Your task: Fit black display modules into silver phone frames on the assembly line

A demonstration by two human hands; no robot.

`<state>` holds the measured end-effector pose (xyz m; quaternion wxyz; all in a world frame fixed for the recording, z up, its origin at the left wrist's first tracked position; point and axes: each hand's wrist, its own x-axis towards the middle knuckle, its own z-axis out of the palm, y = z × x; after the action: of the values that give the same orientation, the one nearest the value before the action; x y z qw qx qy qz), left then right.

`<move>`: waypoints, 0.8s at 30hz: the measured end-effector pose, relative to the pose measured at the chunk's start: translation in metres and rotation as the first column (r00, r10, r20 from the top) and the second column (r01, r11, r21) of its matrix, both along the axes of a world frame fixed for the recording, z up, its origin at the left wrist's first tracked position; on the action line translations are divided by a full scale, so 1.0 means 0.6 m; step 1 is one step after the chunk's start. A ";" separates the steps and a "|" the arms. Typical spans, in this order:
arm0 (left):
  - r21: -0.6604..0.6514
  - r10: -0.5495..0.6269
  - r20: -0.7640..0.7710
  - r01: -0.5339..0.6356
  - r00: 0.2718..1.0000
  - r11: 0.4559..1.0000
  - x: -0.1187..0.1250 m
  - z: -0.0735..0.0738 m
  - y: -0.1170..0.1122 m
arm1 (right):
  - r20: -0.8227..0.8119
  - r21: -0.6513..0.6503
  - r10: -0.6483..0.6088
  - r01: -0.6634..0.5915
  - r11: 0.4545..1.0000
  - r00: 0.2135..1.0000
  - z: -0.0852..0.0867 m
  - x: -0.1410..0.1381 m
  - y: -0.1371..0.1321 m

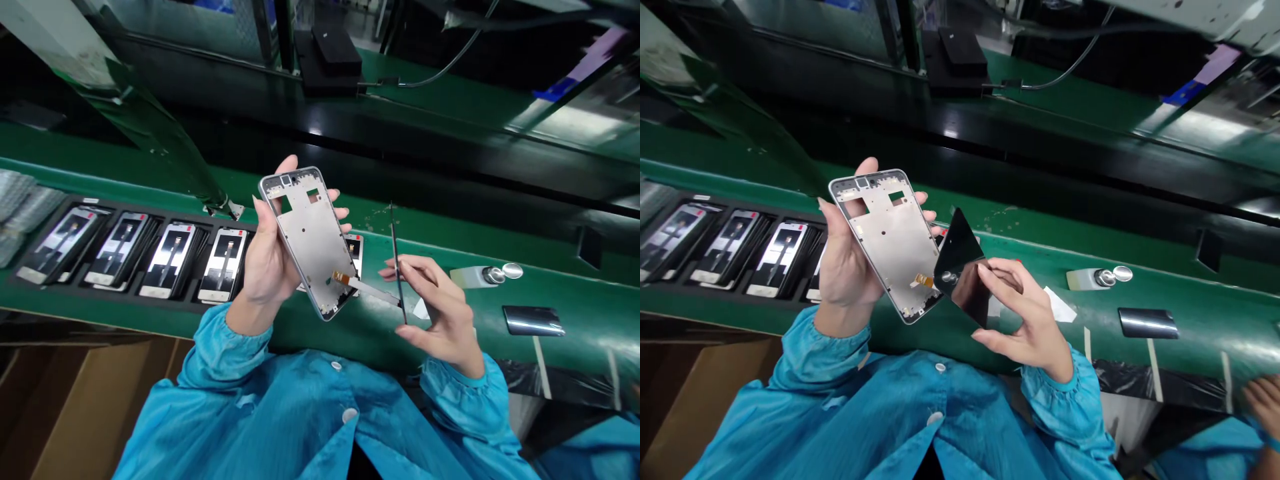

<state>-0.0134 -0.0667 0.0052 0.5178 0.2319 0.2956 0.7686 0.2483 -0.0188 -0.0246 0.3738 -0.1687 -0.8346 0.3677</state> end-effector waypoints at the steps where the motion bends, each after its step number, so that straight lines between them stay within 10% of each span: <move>1: 0.003 0.011 0.002 -0.011 1.000 1.000 -0.002 0.002 -0.002 | 0.012 0.006 0.005 -0.005 1.000 1.000 0.001 -0.001 0.000; 15: 0.045 0.027 -0.134 -0.021 0.991 0.999 -0.009 -0.026 -0.011 | 0.082 -0.007 0.013 -0.013 1.000 0.997 -0.016 -0.046 -0.005; 24: 0.019 0.011 -0.307 -0.006 0.952 1.000 -0.028 -0.040 -0.014 | -0.023 -0.245 -0.091 0.082 0.966 0.996 -0.051 -0.091 -0.033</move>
<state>-0.0304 -0.0753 -0.0186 0.4603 0.3518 0.3667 0.7280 0.1935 -0.0385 -0.0551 0.3799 -0.2434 -0.7685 0.4538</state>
